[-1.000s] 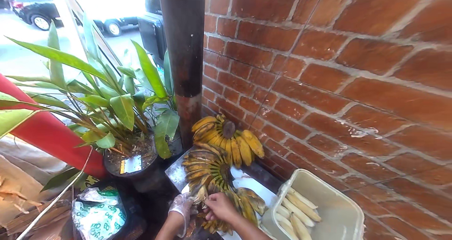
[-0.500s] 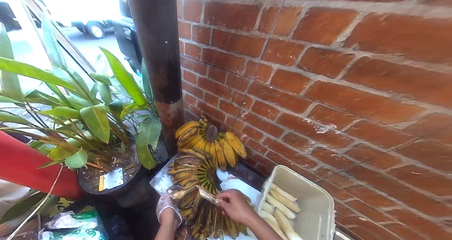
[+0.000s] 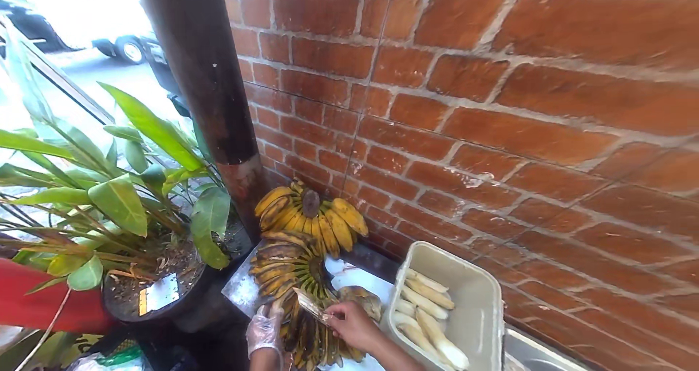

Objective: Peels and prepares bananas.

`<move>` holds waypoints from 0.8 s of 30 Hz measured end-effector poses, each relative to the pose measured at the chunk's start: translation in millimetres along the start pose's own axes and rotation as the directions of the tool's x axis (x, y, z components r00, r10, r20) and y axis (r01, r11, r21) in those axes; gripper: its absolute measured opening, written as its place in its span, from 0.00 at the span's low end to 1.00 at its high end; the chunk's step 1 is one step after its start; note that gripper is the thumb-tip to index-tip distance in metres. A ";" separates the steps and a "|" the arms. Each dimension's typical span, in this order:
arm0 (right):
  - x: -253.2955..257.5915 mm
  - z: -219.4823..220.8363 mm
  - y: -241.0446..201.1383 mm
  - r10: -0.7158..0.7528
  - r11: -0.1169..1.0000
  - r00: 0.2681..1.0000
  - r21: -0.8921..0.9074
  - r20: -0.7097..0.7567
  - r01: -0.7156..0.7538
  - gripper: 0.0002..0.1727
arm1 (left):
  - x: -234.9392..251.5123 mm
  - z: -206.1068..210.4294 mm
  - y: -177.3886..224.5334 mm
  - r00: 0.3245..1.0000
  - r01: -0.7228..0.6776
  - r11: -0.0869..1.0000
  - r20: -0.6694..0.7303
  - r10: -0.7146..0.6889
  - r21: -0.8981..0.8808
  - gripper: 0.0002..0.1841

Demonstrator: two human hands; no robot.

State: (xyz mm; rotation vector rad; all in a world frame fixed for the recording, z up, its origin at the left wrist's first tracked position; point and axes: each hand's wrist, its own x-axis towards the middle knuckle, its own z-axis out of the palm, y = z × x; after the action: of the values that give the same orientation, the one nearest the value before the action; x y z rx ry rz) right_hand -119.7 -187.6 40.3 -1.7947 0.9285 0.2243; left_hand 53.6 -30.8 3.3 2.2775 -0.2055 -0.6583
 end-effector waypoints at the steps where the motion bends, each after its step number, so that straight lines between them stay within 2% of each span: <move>1: -0.8 0.9 0.7 0.003 1.000 1.000 0.003 0.003 -0.003 0.20 | 6.1 -1.4 5.5 0.999 0.002 0.996 0.047 -0.006 0.084 0.25; 4: -3.3 2.9 0.2 -0.009 1.000 1.000 0.001 0.005 0.009 0.20 | 18.8 -3.8 23.7 0.984 -0.055 0.968 0.179 0.011 0.246 0.29; 7: -8.0 4.9 -0.5 -0.026 0.999 1.000 -0.023 -0.005 0.026 0.20 | 19.2 -1.1 48.8 0.939 -0.217 0.937 0.322 0.123 0.275 0.28; 9: -11.7 5.6 -0.1 -0.034 0.999 0.999 -0.008 -0.017 0.034 0.20 | 25.6 3.6 56.7 0.912 -0.287 0.926 0.366 0.186 0.244 0.26; 12: -19.0 5.0 3.5 -0.040 0.999 0.998 0.013 -0.041 0.041 0.20 | 25.5 2.8 58.1 0.919 -0.182 0.975 0.374 0.124 0.125 0.22; 14: -28.9 7.1 5.3 -0.064 0.996 0.992 0.061 -0.110 0.071 0.17 | 15.3 -3.0 53.4 0.923 -0.013 0.975 0.373 0.097 -0.222 0.18; 15: -36.1 7.6 4.3 -0.077 0.990 0.986 0.105 -0.149 0.093 0.16 | 8.1 -6.2 53.4 0.909 0.084 0.888 0.400 0.118 -0.452 0.16; 16: -44.6 7.6 1.6 -0.100 0.979 0.980 0.158 -0.174 0.128 0.16 | -1.7 -7.7 56.3 0.882 0.183 0.735 0.440 0.171 -0.653 0.17; 18: -62.0 9.8 -8.0 -0.152 0.948 0.977 0.258 -0.152 0.188 0.20 | -21.0 -7.6 68.0 0.815 0.358 0.443 0.507 0.282 -0.822 0.24; 19: -69.8 11.7 -14.6 -0.178 0.934 0.978 0.293 -0.112 0.203 0.22 | -30.1 -5.1 76.3 0.804 0.406 0.347 0.511 0.305 -0.846 0.25; 21: -81.7 16.0 -24.4 -0.199 0.930 0.977 0.301 -0.073 0.212 0.26 | -47.3 4.4 94.2 0.818 0.412 0.271 0.484 0.312 -0.870 0.26; 24: -90.0 13.9 -23.9 -0.164 0.948 0.978 0.254 -0.126 0.191 0.26 | -70.6 20.7 114.5 0.856 0.313 0.301 0.405 0.321 -0.901 0.26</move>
State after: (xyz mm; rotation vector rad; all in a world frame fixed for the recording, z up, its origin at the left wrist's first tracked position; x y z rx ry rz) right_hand -160.9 -128.5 100.9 -1.6396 0.8200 -0.1050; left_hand -11.9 -101.5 99.4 0.8334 -0.0241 -1.0347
